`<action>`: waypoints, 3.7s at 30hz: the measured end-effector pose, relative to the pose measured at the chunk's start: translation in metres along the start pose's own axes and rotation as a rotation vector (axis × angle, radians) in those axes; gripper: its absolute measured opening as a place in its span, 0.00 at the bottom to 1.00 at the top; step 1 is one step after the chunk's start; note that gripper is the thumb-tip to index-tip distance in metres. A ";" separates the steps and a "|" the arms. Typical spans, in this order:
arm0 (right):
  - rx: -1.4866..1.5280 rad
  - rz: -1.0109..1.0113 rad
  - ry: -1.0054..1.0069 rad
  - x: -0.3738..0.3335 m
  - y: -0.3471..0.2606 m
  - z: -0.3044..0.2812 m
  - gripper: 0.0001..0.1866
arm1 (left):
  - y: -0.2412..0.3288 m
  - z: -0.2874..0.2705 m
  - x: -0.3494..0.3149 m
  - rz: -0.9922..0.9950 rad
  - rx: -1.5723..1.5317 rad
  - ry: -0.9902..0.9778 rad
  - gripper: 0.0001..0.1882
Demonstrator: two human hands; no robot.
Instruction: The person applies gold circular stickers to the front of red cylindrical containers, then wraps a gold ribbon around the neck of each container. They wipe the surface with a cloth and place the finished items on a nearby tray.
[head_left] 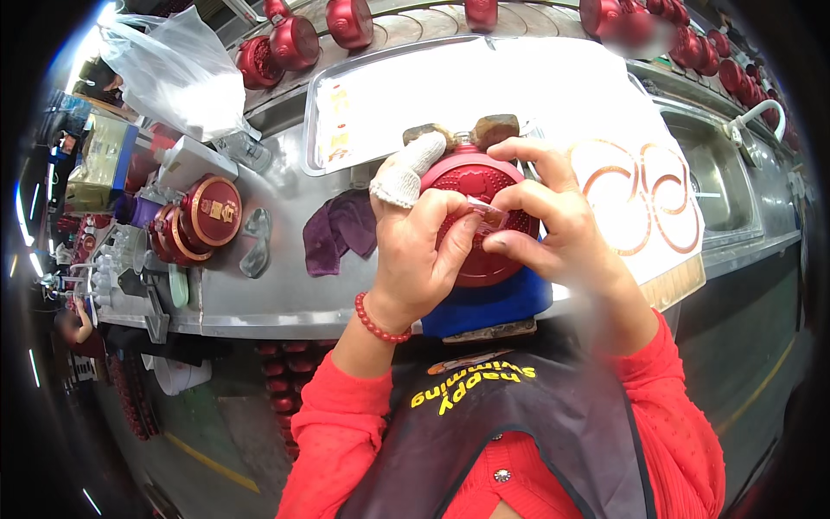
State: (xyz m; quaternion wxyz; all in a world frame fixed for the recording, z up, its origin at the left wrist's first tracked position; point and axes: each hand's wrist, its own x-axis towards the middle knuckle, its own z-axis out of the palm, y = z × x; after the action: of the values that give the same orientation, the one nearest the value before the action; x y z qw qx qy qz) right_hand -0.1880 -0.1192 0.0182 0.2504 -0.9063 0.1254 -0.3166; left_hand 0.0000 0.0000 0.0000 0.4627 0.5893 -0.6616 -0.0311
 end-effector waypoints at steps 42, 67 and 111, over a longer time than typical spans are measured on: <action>0.287 -0.023 0.073 0.001 -0.021 -0.003 0.09 | 0.026 -0.004 -0.010 -0.150 -0.263 0.006 0.06; 0.159 -0.055 0.181 0.009 -0.025 -0.032 0.07 | 0.046 -0.032 0.013 -0.101 -0.119 -0.117 0.25; 0.031 -0.120 -0.177 0.051 -0.004 -0.057 0.04 | -0.023 0.027 -0.038 -0.514 -0.628 0.187 0.40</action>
State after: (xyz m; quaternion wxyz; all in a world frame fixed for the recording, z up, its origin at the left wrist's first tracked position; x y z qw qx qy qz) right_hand -0.1852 -0.1563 0.0850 0.2552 -0.9326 0.0434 -0.2515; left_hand -0.0047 0.0098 -0.0508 0.6551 0.5657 -0.4067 -0.2922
